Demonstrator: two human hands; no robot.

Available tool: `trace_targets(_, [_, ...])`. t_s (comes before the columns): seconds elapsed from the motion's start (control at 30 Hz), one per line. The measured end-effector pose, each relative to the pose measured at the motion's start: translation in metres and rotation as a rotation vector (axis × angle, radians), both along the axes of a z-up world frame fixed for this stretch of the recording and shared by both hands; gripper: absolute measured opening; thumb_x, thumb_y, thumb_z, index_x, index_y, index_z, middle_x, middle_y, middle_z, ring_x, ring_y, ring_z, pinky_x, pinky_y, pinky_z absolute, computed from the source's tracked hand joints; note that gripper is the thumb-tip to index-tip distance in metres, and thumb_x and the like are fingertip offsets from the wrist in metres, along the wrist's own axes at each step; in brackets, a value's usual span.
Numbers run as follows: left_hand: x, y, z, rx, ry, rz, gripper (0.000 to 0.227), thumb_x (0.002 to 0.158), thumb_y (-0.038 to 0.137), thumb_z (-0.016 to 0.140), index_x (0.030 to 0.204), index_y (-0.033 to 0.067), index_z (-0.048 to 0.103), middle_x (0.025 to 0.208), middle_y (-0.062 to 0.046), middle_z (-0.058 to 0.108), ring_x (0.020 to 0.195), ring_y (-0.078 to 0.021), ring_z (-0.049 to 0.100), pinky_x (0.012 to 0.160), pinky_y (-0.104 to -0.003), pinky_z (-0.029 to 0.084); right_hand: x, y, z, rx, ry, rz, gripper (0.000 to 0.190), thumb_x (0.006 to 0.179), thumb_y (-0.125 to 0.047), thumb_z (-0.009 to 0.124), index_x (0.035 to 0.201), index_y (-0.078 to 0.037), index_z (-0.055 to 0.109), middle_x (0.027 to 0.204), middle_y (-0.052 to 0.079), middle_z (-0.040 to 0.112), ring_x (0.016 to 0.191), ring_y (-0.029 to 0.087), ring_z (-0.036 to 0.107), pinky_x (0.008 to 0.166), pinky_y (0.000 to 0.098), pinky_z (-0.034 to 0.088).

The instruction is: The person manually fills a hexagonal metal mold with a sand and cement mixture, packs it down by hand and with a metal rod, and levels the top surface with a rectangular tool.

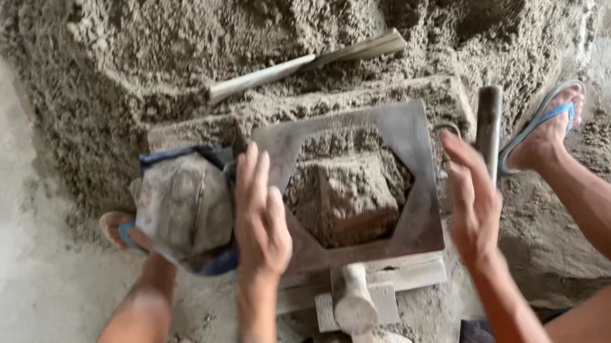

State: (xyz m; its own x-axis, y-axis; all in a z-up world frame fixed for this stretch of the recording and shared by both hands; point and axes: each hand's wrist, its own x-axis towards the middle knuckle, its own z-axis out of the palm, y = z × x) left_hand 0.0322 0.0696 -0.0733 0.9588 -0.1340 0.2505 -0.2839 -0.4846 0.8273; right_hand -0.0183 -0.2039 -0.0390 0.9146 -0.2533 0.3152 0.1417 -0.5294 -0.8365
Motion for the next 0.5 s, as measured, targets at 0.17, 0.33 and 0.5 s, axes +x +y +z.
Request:
trace_targets(0.17, [-0.066,-0.027,-0.041,0.027,-0.067,0.274,0.063,0.108,0.036,0.016,0.154,-0.002,0.038,0.162,-0.025,0.033,0.148,-0.0442,0.029,0.122,-0.051,0.025,-0.047,0.017,-0.069,-0.061,-0.115,-0.064,0.056,0.109,-0.037,0.029,0.14,0.003,0.053,0.147,0.024,0.051,0.136,0.034,0.05,0.108,0.0434,0.043])
trace_targets(0.33, [-0.052,-0.035,-0.053,0.097,-0.336,0.36,0.056,0.109,0.027,0.023,0.151,-0.004,0.043,0.156,-0.026,0.042,0.146,-0.0428,0.038,0.121,-0.05,0.031,-0.022,0.013,-0.076,-0.147,-0.232,-0.098,0.053,0.109,-0.033,0.034,0.139,0.006,0.054,0.139,0.027,0.057,0.131,0.04,0.056,0.108,0.0443,0.045])
trace_targets(0.5, [-0.055,-0.043,-0.038,0.111,-0.307,0.359,0.048,0.112,0.018,0.031,0.154,-0.0032,0.039,0.157,-0.029,0.039,0.145,-0.046,0.037,0.118,-0.052,0.035,-0.021,0.008,-0.066,-0.073,-0.118,-0.005,0.049,0.113,-0.03,0.034,0.145,0.005,0.049,0.146,0.03,0.052,0.134,0.044,0.051,0.108,0.0512,0.044])
